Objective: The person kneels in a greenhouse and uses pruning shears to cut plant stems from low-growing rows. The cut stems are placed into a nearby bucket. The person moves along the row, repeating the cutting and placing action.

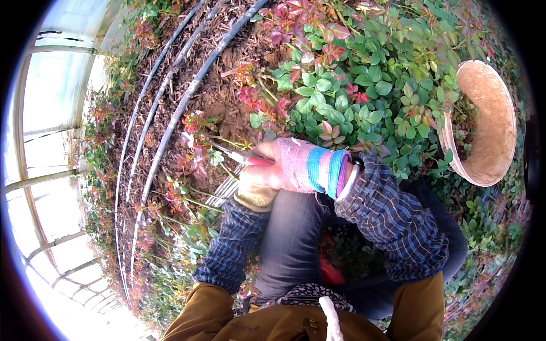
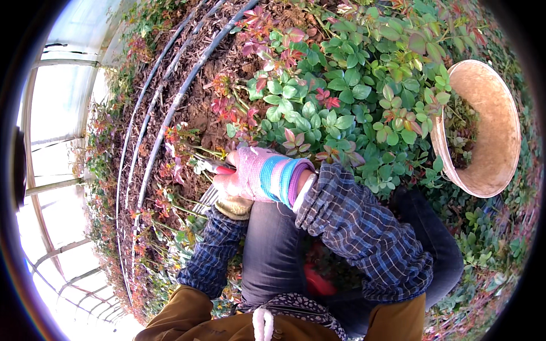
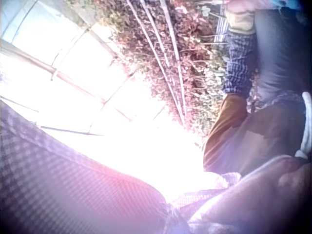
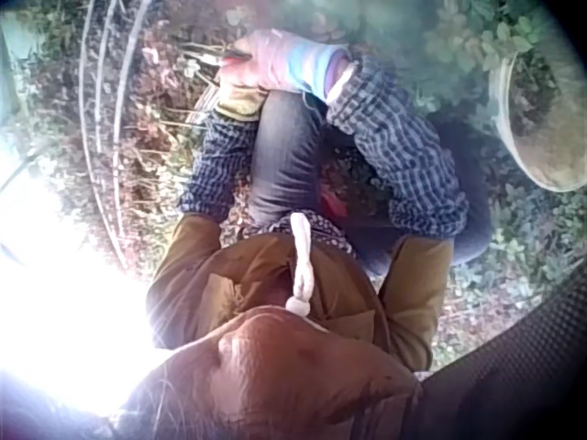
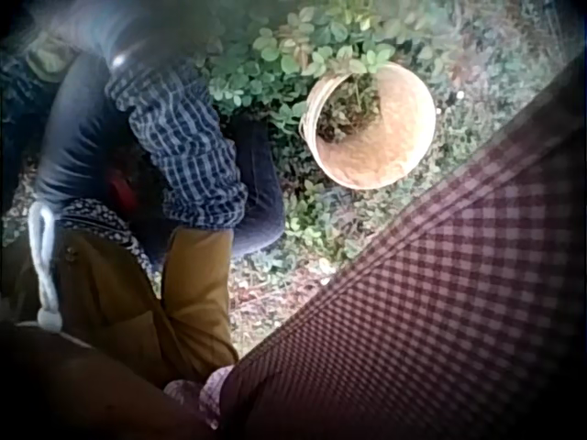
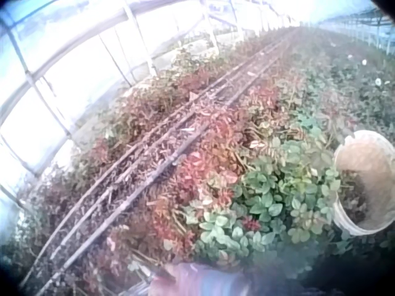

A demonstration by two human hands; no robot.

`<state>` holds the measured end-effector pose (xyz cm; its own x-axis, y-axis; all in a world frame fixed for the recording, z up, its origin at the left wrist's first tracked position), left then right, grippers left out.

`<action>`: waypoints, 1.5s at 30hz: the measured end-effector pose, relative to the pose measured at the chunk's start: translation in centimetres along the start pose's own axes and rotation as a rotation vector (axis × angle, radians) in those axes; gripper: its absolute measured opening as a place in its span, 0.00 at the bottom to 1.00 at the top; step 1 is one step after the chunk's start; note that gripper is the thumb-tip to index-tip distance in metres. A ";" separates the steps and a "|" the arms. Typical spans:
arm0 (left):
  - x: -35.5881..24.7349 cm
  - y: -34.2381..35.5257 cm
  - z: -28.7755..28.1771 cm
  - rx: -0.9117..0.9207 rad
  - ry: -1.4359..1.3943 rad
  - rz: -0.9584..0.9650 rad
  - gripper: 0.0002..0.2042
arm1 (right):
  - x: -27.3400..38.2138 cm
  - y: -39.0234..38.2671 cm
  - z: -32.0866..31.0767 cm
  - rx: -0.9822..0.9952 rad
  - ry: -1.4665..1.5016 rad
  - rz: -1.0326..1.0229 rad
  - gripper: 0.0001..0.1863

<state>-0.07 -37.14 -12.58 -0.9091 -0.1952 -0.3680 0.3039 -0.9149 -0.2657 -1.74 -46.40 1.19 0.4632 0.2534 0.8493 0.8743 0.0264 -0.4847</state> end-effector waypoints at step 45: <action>-1.6 1.4 1.8 -0.326 -0.310 0.333 0.12 | 1.3 -1.8 0.3 -0.269 0.049 0.129 0.26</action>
<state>1.30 -38.78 -10.77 -0.7754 -0.5946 -0.2126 0.6163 -0.6393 -0.4598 -2.70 -45.86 3.13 0.5737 0.1911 0.7964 0.8117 -0.2623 -0.5218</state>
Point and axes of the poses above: each hand's wrist, its own y-axis towards the middle knuckle, its own z-axis out of the palm, x = y × z, the point moved 10 cm from there along y, towards the middle knuckle, and after that the axes turned 2 degrees about z, right-handed, at the moved point
